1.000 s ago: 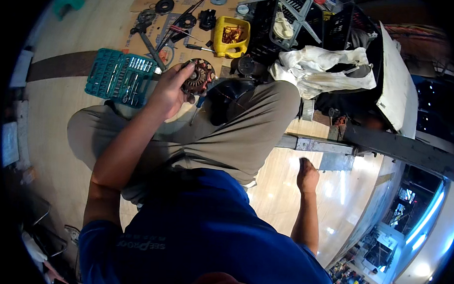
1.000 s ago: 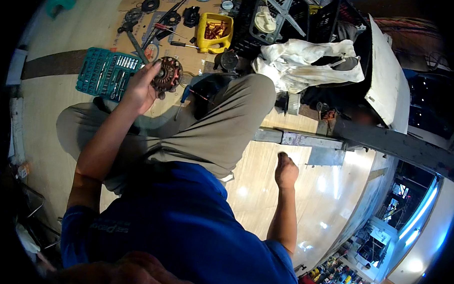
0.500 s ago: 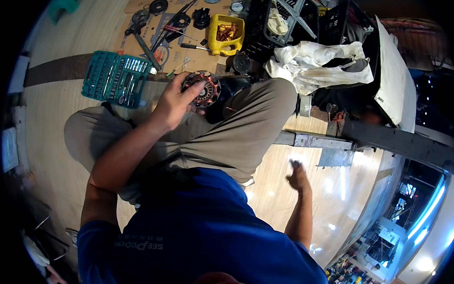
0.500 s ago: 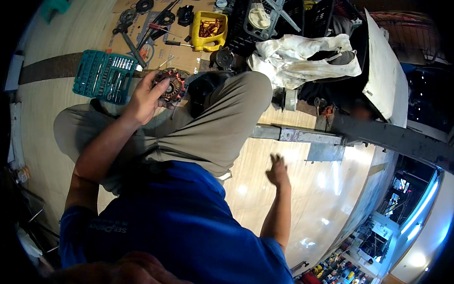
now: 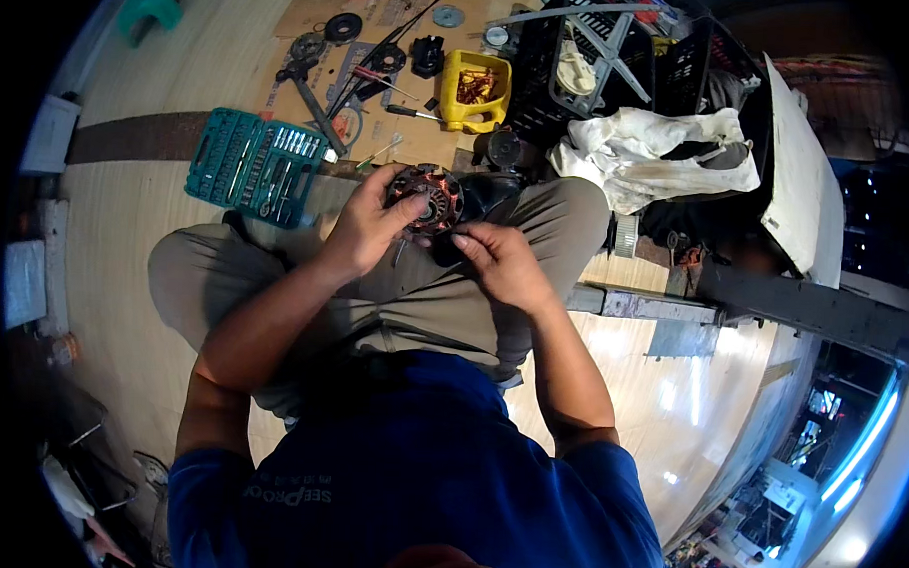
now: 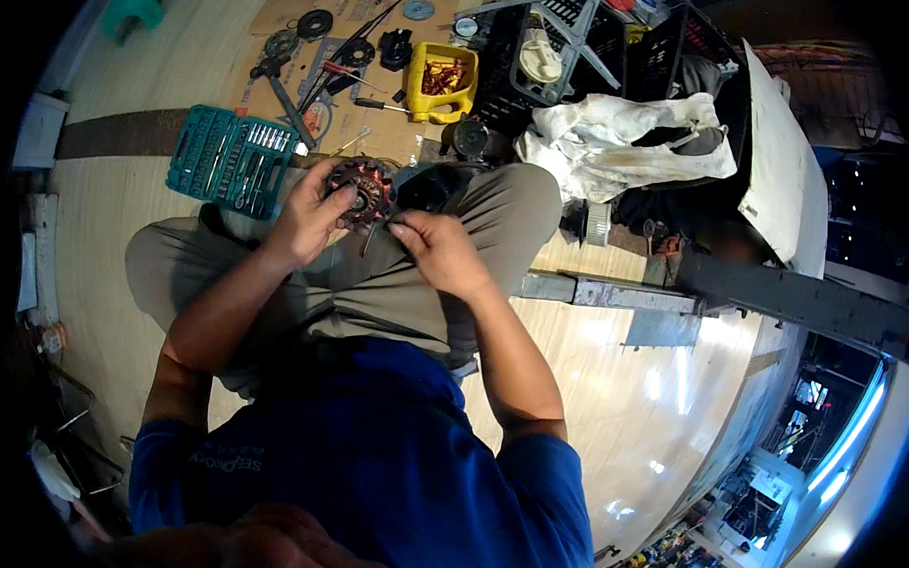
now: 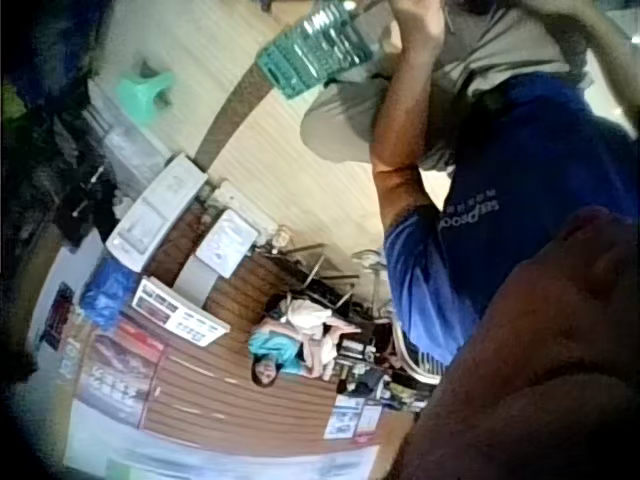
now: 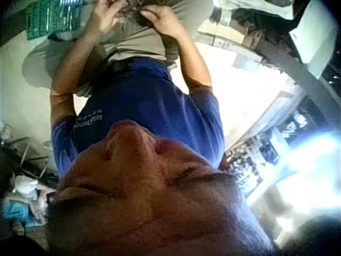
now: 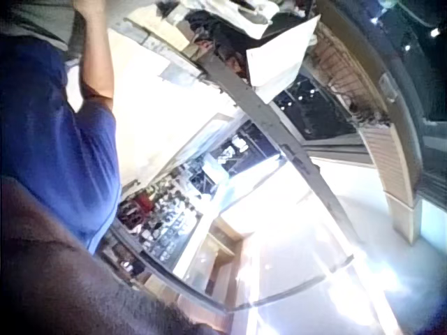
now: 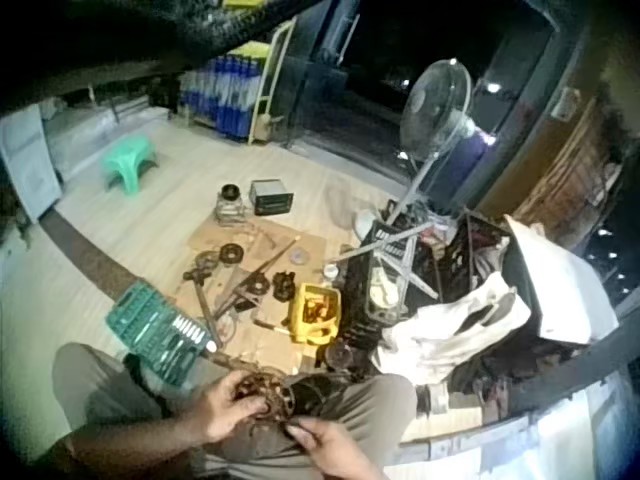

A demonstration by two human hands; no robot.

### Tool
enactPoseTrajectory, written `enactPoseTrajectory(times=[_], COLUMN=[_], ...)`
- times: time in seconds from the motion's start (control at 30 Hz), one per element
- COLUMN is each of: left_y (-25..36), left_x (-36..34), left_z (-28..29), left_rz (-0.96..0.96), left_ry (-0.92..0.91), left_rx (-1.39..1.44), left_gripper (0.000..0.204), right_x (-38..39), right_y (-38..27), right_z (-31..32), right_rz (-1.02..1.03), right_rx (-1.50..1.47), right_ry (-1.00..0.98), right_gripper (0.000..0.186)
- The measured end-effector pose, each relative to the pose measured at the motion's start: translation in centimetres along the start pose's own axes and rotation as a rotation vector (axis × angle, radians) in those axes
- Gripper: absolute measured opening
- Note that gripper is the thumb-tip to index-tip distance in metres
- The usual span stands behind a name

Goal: The person manipulates the internal components of a motor by hand and using pliers, while sitting on a floor.

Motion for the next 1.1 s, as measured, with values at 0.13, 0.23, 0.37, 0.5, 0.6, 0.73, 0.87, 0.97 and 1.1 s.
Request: enactPoseTrajectory(times=[0.13,0.23,0.37,0.5,0.6,0.73,0.87,0.97,1.1], left_y=[-0.5,-0.5,-0.4,0.5,0.2,0.8,1.4,1.0,-0.6], left_x=[0.5,0.4,0.2,-0.3,-0.1,-0.2,0.2,-0.2,-0.4], left_z=[0.3,0.8,0.4,-0.7,-0.3,1.1,2.4,2.1,0.1], left_rz=[0.029,0.002,0.033,0.139,0.18,0.167,0.126,0.093,0.073], left_ry=[-0.056,-0.006,-0.007,-0.151,-0.13,0.059,0.241,0.169,0.025], left_rx=[0.001,0.037,0.056,-0.154,-0.307,-0.466,-0.357,-0.046,0.204], left_gripper=[0.038,0.038,0.038,0.04,0.043,0.043,0.039,0.033,0.028], right_x=[-0.8,-1.5,-2.2,-1.8,-0.9,2.9,6.1,7.6,8.0], right_y=[-1.3,-1.0,0.3,-0.8,-4.5,-7.1,-6.7,-3.3,0.6], right_z=[1.0,1.4,3.0,6.5,7.4,6.9,4.4,3.1,3.6], right_rz=[0.042,0.025,-0.046,0.068,0.036,0.053,0.024,-0.112,-0.142], right_rx=[0.154,0.273,0.497,0.674,0.792,0.883,0.837,0.754,0.777], right_ry=[-0.091,-0.119,0.022,0.325,0.34,0.385,0.209,0.111,0.114], right_gripper=[0.013,0.015,0.016,0.01,0.016,0.022,0.022,0.021,0.019])
Point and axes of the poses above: each hand's wrist, its own x-axis away from the middle knuckle, its own z-axis out of the back of the hand, y = z × x, the point moved 8 cm from there along -x, towards the middle knuckle, and after that the axes turned 15 degrees about -y, right-handed, at the moved point
